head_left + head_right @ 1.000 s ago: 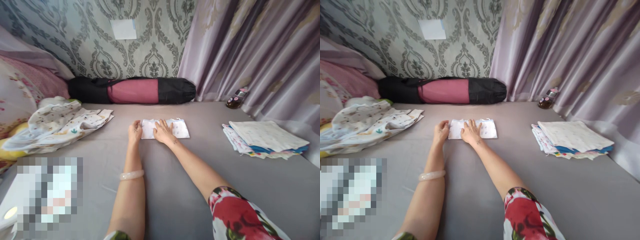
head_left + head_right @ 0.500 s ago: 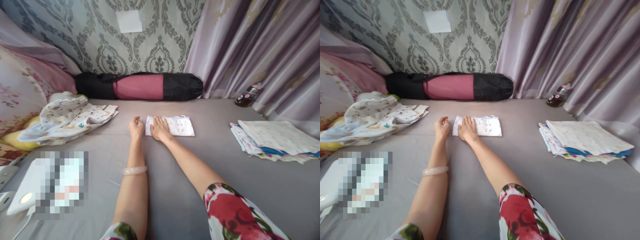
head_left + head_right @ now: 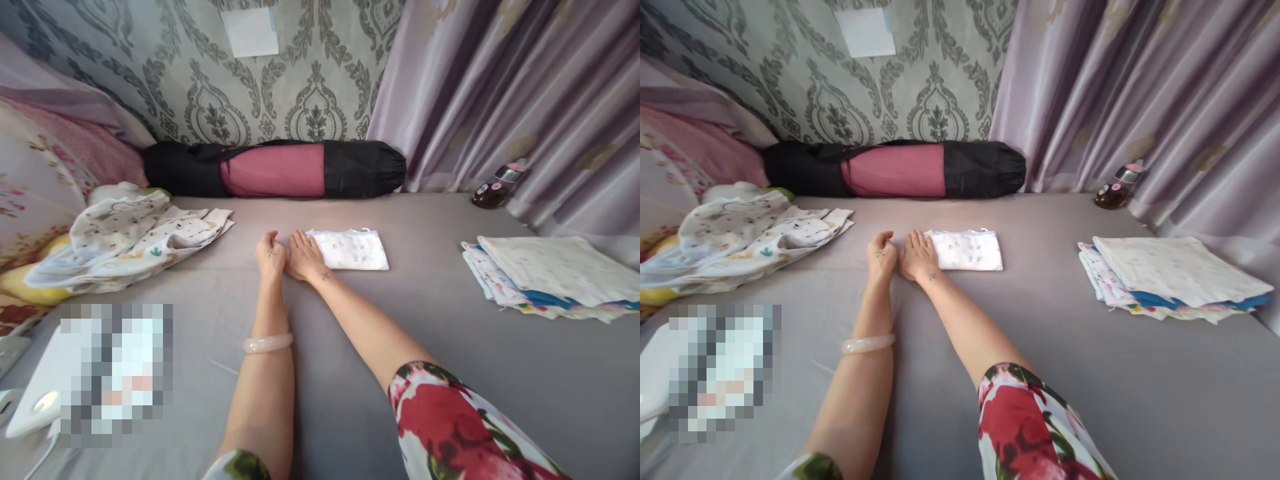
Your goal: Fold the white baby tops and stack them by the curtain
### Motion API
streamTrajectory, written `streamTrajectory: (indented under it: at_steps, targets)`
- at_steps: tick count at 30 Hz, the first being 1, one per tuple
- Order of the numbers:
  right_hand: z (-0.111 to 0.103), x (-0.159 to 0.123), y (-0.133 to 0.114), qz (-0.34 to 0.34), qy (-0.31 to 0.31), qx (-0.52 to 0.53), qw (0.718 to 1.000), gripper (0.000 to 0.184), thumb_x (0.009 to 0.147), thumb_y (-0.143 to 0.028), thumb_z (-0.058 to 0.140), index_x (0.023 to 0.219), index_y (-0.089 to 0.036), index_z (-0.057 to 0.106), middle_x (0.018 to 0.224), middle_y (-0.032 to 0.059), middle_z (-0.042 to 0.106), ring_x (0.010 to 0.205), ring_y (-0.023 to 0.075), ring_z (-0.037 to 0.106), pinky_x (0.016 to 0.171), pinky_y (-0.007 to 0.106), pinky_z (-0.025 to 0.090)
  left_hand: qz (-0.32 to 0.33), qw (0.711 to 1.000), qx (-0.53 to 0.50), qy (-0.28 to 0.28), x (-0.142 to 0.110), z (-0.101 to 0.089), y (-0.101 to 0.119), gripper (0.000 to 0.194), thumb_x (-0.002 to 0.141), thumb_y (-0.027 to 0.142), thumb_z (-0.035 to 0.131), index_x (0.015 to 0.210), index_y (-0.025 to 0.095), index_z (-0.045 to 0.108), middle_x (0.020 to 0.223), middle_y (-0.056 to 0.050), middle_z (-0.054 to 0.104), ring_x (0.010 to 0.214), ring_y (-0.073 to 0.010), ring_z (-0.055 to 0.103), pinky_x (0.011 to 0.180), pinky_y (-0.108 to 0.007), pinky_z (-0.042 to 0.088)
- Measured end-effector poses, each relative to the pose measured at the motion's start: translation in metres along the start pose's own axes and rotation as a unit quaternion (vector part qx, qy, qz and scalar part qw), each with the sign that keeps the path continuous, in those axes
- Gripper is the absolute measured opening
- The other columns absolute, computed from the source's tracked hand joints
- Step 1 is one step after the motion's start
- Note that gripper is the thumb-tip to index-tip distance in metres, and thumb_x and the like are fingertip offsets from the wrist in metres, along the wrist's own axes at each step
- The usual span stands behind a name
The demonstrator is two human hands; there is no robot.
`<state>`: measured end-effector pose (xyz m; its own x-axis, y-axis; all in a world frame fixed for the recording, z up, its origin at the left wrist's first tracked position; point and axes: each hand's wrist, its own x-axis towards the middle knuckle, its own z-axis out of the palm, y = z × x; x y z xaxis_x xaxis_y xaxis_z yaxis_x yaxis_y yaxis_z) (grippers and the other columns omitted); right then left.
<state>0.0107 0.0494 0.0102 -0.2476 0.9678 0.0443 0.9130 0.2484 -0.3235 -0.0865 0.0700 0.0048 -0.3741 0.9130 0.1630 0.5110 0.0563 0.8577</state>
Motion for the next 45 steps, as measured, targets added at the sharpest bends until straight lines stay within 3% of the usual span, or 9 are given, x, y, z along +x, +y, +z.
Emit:
streamTrajectory:
  at_steps: [4,11,20,25,31,36,45]
  targets:
    - [-0.007,-0.001,0.000,-0.001,-0.013,0.000,1.000,0.059,0.099,-0.030,0.023,0.151,-0.004,0.028,0.161,0.0131,0.021,0.149,0.0233,0.015,0.121,0.041,0.011,0.000,1.000,0.003,-0.018,-0.003,0.000,0.005,0.042,0.086,0.014,0.037,0.115,0.011,0.067,0.117,-0.016,0.069,0.116,-0.0237,0.062,0.103,-0.036,0.046]
    - [-0.018,-0.021,0.021,0.022,0.071,-0.045,0.996,0.053,0.099,-0.029,0.027,0.147,-0.010,0.040,0.158,0.0125,0.031,0.148,0.0269,0.018,0.119,0.053,-0.003,0.039,0.997,0.025,-0.064,-0.007,0.004,0.015,0.043,0.083,0.008,0.037,0.113,0.013,0.067,0.115,-0.012,0.071,0.114,-0.0226,0.063,0.100,-0.036,0.047]
    - [-0.017,-0.030,0.031,0.038,0.043,-0.050,0.997,0.052,0.099,-0.031,0.025,0.147,-0.018,0.041,0.158,0.0105,0.032,0.146,0.0303,0.020,0.115,0.062,0.009,0.120,0.983,0.075,-0.116,-0.021,0.015,0.025,0.044,0.087,0.008,0.036,0.119,0.013,0.065,0.119,-0.012,0.069,0.115,-0.0221,0.062,0.102,-0.034,0.045]
    - [-0.025,-0.030,0.033,0.031,0.014,-0.035,0.999,0.053,0.099,-0.030,0.028,0.149,-0.019,0.037,0.159,0.0100,0.030,0.147,0.0294,0.020,0.116,0.061,0.011,0.150,0.974,0.089,-0.146,-0.023,0.019,0.026,0.042,0.087,0.009,0.040,0.122,0.015,0.063,0.117,-0.011,0.070,0.111,-0.0221,0.064,0.099,-0.033,0.046]
    - [-0.036,-0.039,0.053,0.093,0.078,-0.027,0.992,0.052,0.101,-0.031,0.025,0.147,-0.014,0.040,0.157,0.0125,0.032,0.147,0.0265,0.021,0.118,0.054,0.007,0.190,0.961,0.127,-0.158,-0.026,0.024,0.025,0.046,0.084,0.005,0.039,0.124,0.017,0.060,0.119,-0.011,0.069,0.110,-0.0223,0.064,0.098,-0.034,0.047]
    - [-0.031,-0.044,0.064,0.107,0.067,-0.017,0.992,0.052,0.101,-0.033,0.025,0.149,-0.018,0.038,0.156,0.0095,0.035,0.146,0.0263,0.022,0.118,0.052,0.014,0.236,0.942,0.158,-0.179,-0.033,0.030,0.030,0.043,0.088,0.010,0.040,0.127,0.014,0.058,0.123,-0.015,0.066,0.112,-0.0237,0.063,0.100,-0.036,0.046]
    - [-0.030,-0.041,0.067,0.101,0.068,0.004,0.993,0.052,0.101,-0.034,0.025,0.149,-0.018,0.039,0.156,0.0092,0.036,0.146,0.0265,0.023,0.118,0.054,0.013,0.239,0.931,0.180,-0.207,-0.037,0.033,0.031,0.040,0.091,0.014,0.039,0.127,0.015,0.057,0.124,-0.015,0.066,0.113,-0.0246,0.063,0.099,-0.036,0.046]
